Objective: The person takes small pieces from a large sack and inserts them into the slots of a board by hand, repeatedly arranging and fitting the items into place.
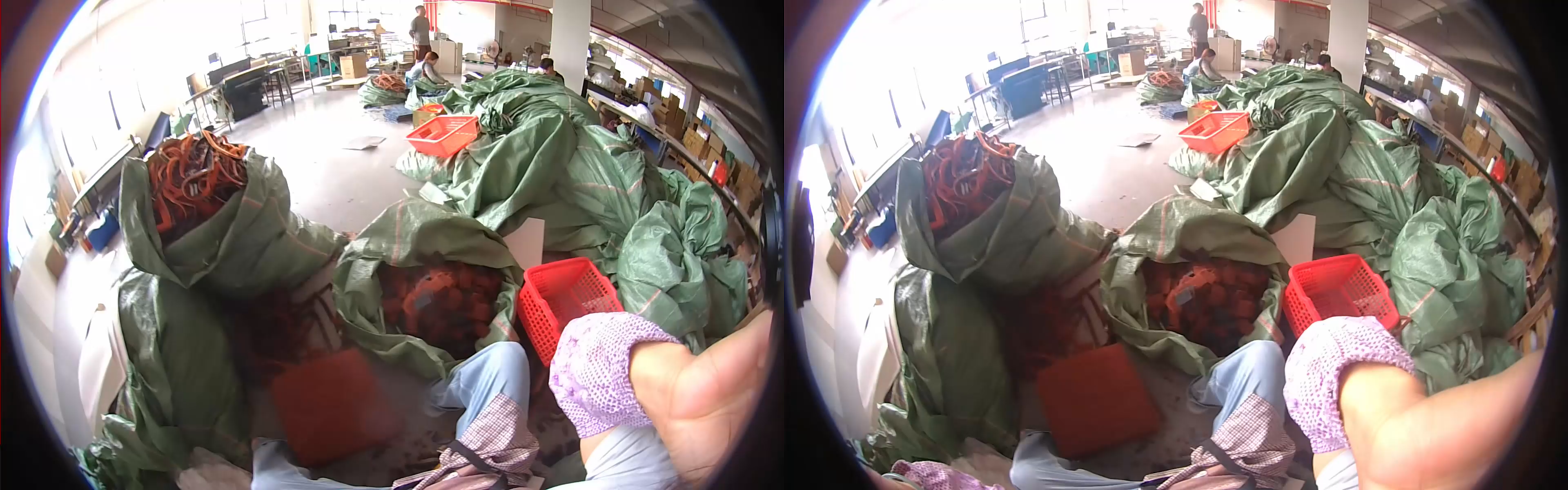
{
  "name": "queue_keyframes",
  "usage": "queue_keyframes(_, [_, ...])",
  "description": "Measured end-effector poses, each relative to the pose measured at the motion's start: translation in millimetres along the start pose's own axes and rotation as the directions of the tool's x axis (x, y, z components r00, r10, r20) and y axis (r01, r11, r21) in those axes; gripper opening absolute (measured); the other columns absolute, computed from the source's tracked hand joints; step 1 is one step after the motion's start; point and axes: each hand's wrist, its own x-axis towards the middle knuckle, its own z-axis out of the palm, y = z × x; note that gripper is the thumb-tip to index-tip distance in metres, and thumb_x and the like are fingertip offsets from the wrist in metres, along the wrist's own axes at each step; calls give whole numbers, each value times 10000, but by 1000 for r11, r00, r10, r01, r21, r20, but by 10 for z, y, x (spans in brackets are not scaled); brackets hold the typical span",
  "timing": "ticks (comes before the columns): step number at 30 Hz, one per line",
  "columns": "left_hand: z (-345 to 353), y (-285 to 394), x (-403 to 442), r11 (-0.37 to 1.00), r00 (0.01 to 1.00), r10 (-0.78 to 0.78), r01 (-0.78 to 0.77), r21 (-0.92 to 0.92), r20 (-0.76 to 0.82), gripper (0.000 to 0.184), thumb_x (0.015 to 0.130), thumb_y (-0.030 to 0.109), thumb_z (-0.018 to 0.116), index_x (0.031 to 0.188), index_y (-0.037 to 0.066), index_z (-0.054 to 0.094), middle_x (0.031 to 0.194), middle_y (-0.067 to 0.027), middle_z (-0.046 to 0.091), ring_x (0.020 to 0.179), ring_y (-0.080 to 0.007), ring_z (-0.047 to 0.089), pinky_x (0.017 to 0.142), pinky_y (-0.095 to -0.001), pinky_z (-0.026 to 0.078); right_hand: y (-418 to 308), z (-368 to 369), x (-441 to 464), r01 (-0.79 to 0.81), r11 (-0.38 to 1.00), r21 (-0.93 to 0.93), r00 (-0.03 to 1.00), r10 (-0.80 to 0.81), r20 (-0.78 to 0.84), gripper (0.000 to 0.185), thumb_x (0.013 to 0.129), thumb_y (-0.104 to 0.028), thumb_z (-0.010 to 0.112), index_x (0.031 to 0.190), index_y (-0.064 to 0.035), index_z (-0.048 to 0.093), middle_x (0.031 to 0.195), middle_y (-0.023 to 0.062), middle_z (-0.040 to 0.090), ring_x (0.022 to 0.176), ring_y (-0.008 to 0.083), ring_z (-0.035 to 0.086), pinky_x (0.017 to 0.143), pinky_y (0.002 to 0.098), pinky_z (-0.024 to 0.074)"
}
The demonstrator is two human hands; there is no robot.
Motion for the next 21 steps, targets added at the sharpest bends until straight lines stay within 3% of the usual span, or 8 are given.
queue_keyframes(21, [-47, -79, -175, 999, 1000, -30, 30, 33, 0, 176, 848, 277, 467, 982, 166, 493, 1007, -52, 476, 880, -196, 452, 756, -354, 387, -78, -10, -138, -30, 1000, -3, 999, 30, -23, 252, 771, -335, 562, 901, -121, 533, 1025, 52, 532, 945, 165, 497, 868, 374, 371])
